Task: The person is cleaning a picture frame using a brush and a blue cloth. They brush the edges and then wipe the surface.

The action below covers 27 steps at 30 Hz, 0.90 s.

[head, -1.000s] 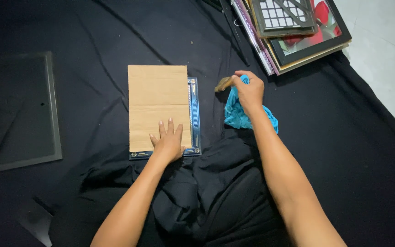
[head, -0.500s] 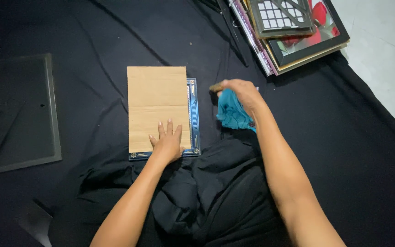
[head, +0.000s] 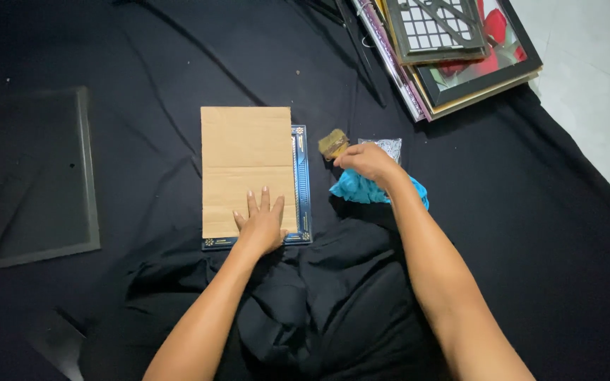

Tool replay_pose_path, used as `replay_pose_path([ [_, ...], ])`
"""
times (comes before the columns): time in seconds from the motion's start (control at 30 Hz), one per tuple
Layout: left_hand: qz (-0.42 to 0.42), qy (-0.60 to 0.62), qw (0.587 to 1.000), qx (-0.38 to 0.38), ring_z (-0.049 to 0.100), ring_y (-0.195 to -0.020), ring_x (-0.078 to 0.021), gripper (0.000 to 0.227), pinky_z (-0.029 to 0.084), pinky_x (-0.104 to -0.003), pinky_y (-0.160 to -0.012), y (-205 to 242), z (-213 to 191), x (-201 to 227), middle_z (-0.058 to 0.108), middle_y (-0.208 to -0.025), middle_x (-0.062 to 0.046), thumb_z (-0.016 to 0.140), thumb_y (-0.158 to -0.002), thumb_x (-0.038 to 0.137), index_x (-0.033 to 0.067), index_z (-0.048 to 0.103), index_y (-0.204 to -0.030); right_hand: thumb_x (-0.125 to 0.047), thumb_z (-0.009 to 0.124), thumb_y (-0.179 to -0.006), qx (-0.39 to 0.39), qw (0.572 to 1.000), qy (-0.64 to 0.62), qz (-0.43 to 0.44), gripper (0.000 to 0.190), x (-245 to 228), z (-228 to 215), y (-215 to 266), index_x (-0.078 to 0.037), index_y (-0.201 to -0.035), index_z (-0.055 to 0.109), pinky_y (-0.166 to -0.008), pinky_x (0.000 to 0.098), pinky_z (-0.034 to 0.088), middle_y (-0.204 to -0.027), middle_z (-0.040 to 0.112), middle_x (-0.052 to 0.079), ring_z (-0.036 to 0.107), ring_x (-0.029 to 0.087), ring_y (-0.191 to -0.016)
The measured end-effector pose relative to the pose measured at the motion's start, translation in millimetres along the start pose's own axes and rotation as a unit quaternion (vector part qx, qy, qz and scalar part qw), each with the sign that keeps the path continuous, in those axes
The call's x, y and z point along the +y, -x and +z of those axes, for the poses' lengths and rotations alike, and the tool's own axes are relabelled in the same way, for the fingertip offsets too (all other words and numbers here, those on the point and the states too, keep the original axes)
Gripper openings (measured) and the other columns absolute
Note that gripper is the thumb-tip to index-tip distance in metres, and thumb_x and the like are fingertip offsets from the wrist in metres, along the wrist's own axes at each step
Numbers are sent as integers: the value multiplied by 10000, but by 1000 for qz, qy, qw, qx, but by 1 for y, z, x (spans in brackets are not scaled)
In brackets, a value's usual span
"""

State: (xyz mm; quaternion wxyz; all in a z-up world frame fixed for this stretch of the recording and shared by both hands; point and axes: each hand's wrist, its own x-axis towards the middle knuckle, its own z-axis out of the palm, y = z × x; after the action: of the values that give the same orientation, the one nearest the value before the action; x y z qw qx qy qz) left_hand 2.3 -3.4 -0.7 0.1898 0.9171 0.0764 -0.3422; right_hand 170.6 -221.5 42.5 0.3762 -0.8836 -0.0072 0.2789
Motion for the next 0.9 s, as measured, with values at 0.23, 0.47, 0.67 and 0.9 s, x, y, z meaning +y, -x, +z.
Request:
replay_pose_path([
  [0.23, 2, -5, 1000, 18, -31, -1554, -477, 821, 122, -830, -1103, 1, -1, -1, 11, -1722, -170, 690, -960, 290, 199, 224, -1630, -54, 759, -789, -9, 960, -262, -102, 350, -11, 2, 8, -4, -1136, 758, -1002, 430, 537, -1102, 717, 205, 708, 311, -1120],
  [0.47, 1, -3, 1000, -2, -52, -1554, -477, 810, 113, -826, -1107, 10, -10, 4, -18, -1724, -164, 665, -974, 285, 193, 207, -1636, 92, 781, -675, 25, 943, -303, -132, 643, -8, 3, -2, -46, -1295, 680, -977, 388, 571, -1308, 685, 223, 662, 287, -1229],
  [0.67, -1, -14, 1000, -9, -56, -1557, -468, 821, 121, -815, -1115, 16, -14, 5, -31, -1726, -153, 658, -979, 315, 198, 188, -1642, -28, 784, -770, 30, 913, -397, -93, 606, -29, -3, 13, -29, -1356, 631, -1003, 414, 576, -1356, 667, 206, 643, 313, -1274],
  [0.9, 0, -7, 1000, -21, -71, -1556, -468, 809, 108, -805, -1128, 24, -20, 8, -51, -1723, -155, 641, -994, 307, 186, 170, -1641, -71, 696, -831, 37, 905, -422, -39, 382, -17, -5, 8, 81, -1181, 719, -886, 499, 595, -1222, 699, 282, 698, 416, -1130],
])
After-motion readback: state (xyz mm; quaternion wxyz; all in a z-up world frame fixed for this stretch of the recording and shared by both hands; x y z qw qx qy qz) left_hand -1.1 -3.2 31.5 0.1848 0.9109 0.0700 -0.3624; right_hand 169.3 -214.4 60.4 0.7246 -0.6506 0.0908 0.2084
